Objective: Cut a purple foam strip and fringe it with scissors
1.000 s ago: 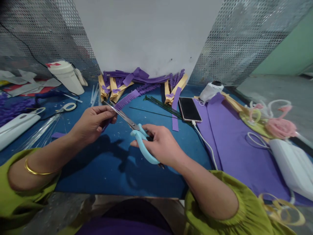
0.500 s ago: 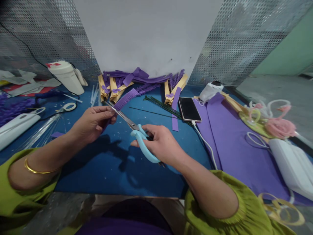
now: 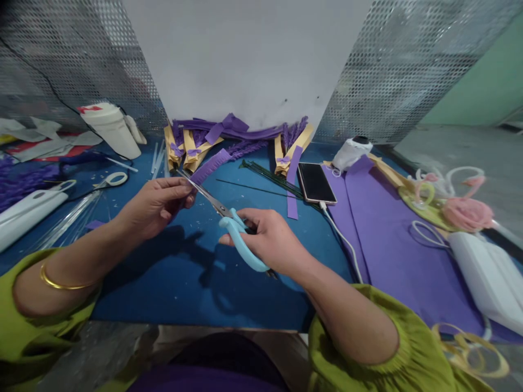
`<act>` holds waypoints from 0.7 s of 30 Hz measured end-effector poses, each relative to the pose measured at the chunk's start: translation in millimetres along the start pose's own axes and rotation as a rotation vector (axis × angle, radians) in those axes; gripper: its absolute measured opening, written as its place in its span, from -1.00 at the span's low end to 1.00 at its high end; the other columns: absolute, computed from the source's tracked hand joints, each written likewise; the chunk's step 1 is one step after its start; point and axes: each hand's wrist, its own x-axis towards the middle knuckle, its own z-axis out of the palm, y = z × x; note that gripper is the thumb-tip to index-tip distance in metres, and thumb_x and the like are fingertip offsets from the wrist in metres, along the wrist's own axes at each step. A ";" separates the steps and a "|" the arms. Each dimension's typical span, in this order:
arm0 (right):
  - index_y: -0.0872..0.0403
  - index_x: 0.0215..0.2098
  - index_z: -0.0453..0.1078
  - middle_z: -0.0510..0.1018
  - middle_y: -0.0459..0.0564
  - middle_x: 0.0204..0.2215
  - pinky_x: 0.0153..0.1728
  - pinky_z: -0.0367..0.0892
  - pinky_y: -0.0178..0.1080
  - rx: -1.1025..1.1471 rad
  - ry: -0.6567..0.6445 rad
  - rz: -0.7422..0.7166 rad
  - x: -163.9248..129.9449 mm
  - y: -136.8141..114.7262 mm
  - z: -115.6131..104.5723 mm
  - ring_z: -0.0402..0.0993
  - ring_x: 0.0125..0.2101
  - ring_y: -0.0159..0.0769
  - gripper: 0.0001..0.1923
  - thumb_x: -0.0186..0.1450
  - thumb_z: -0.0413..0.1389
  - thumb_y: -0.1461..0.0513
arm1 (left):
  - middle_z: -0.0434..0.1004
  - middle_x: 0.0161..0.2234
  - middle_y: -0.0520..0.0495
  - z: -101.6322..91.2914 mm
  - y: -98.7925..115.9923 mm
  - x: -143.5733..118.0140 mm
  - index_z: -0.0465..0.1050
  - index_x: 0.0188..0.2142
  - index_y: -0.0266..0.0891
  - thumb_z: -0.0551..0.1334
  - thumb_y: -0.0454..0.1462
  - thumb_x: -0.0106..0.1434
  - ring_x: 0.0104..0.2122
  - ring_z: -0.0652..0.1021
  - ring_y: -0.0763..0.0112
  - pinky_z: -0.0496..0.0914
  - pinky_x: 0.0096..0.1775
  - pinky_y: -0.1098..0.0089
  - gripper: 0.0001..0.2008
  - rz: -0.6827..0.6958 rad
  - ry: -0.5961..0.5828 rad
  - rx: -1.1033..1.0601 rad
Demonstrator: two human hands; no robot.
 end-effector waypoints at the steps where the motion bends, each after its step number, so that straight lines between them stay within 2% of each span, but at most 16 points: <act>1: 0.10 -0.20 0.52 0.32 -0.16 -0.55 -0.53 0.04 -0.32 0.005 -0.002 0.004 0.1 -0.1 -0.1 0.09 -0.54 -0.44 -0.58 0.13 0.32 -0.03 | 0.42 -0.58 0.01 -0.5 -0.5 0.1 0.50 -0.56 -0.26 0.46 -0.21 -0.05 -0.53 0.41 0.49 0.32 -0.42 0.46 -0.79 0.000 -0.001 0.002; 6: 0.09 -0.20 0.52 0.30 -0.17 -0.55 -0.54 0.03 -0.31 0.016 0.007 0.017 -0.4 0.0 -1.4 0.07 -0.55 -0.45 -0.59 0.14 0.32 -0.03 | 0.50 -0.51 -0.01 -3.0 -2.4 1.6 0.56 -0.45 -0.27 0.46 -0.21 -0.03 -0.49 0.47 0.45 0.37 -0.37 0.44 -0.80 -0.019 0.008 -0.036; 9: 0.08 -0.26 0.50 0.27 -0.19 -0.57 -0.55 0.01 -0.31 0.001 0.012 0.023 -0.4 0.0 -1.8 0.06 -0.56 -0.45 -0.63 0.15 0.31 -0.03 | 0.48 -0.54 0.00 -2.7 -1.7 1.5 0.56 -0.47 -0.28 0.47 -0.22 -0.05 -0.50 0.46 0.47 0.36 -0.38 0.45 -0.80 -0.017 0.021 -0.033; 14: 0.03 -0.17 0.51 0.36 -0.18 -0.54 -0.51 0.07 -0.30 -0.104 0.073 0.014 0.5 -1.2 0.3 0.14 -0.53 -0.41 -0.61 0.13 0.33 0.00 | 0.46 -0.57 0.01 0.5 0.6 -0.7 0.55 -0.51 -0.26 0.47 -0.21 -0.02 -0.54 0.42 0.50 0.32 -0.42 0.46 -0.81 0.040 0.050 0.027; 21: 0.02 -0.18 0.51 0.40 -0.18 -0.52 -0.49 0.10 -0.31 -0.175 0.099 -0.014 -0.5 -3.1 3.2 0.21 -0.50 -0.40 -0.65 0.14 0.32 0.03 | 0.46 -0.58 0.01 2.8 -1.8 -1.1 0.52 -0.54 -0.25 0.47 -0.20 -0.01 -0.54 0.41 0.51 0.31 -0.42 0.46 -0.80 0.061 0.072 0.027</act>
